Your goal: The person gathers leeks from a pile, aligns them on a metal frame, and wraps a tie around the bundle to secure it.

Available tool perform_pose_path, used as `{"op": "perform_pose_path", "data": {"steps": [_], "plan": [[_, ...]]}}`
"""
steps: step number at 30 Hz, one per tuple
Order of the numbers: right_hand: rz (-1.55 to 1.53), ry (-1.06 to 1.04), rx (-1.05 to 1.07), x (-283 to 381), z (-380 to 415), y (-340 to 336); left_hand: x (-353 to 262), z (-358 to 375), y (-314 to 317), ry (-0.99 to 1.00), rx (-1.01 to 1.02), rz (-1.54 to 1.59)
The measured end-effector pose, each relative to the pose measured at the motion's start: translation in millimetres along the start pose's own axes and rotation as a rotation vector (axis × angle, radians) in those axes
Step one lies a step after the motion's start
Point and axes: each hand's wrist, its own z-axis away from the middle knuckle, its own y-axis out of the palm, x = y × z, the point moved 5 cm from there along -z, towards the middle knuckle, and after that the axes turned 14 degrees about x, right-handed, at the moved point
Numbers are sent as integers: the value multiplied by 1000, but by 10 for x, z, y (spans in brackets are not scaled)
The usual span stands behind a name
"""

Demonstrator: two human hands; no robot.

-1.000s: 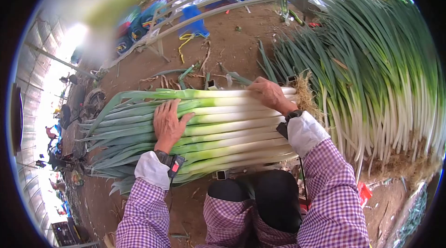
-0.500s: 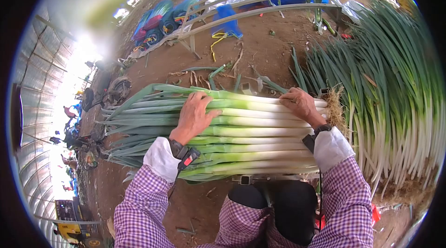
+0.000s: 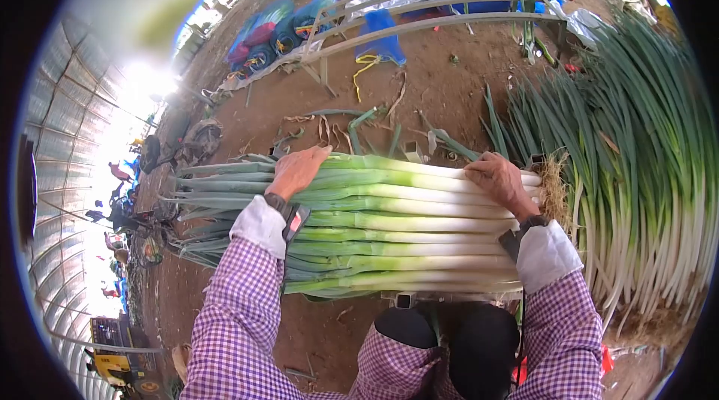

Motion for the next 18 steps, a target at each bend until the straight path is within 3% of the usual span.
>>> {"op": "perform_pose_path", "data": {"steps": [5,8,11,14,18], "plan": [[46,-12,-15,36,-5,-9,-22,-86,93,56,-40,-149],[-4,17,-10,-1,-2,-3,49,-304,157,327,-149,-242],[6,9,-15,-15,3,2,15,-387,142,571,-314,-102],[11,10,-20,4,16,-11,-247,-315,140,623,-194,166],[8,11,-7,9,16,-12,-661,-69,158,378,-97,-10]]}}
